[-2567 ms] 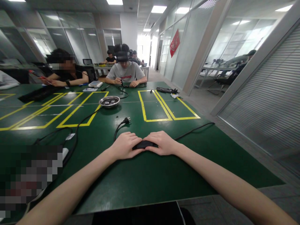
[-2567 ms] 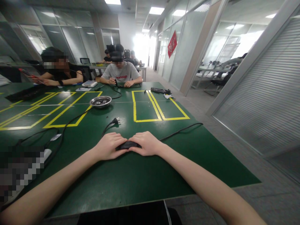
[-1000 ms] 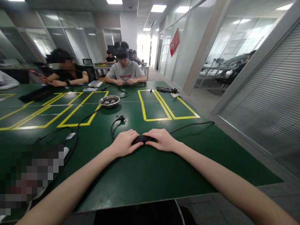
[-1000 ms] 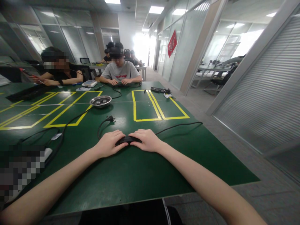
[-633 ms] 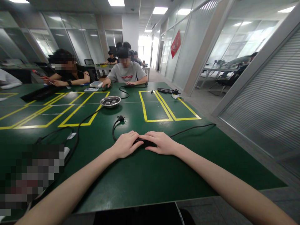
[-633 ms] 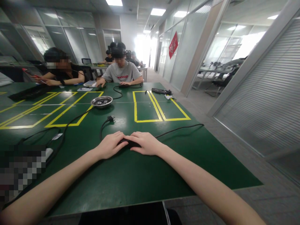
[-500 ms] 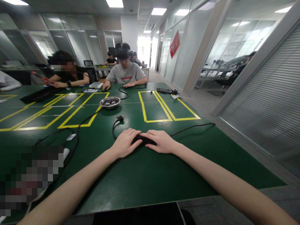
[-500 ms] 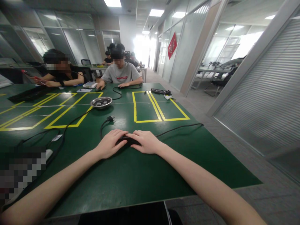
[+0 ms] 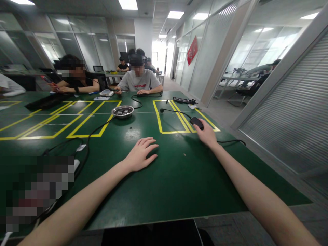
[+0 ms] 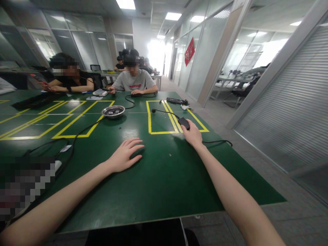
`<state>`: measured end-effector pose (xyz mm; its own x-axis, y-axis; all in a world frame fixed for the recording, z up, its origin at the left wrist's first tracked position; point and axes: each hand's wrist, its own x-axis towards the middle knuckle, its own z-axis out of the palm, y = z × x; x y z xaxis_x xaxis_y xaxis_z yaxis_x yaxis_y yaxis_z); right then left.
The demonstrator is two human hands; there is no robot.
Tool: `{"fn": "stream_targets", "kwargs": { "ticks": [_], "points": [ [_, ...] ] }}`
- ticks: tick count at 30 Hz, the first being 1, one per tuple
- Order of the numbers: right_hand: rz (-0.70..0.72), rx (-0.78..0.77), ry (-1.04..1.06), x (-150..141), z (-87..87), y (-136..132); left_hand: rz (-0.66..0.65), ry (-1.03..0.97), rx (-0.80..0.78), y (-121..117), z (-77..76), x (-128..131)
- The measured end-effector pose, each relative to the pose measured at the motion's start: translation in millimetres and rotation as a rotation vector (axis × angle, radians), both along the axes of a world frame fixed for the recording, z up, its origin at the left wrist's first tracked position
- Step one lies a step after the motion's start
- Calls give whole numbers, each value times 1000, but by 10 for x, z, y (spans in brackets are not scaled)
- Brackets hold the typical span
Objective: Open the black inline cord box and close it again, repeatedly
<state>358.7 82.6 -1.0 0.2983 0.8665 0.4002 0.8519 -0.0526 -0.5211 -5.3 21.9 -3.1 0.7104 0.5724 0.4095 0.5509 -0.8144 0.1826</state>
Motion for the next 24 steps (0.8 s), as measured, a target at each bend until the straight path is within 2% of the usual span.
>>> {"fn": "stream_targets", "kwargs": {
  "ticks": [5,9,14,24],
  "points": [
    [-213,33,60,213,33,11,-4,0,-27,7,-12,3],
    [-303,-111,43,307,13,-3,-6,10,-39,18,-34,-1],
    [-259,-209,-3,313,-42,-7,-7,18,-67,28,-41,-1],
    [-150,-228,-89,307,-49,-38,-8,38,-91,26,-20,-6]
  ]
}}
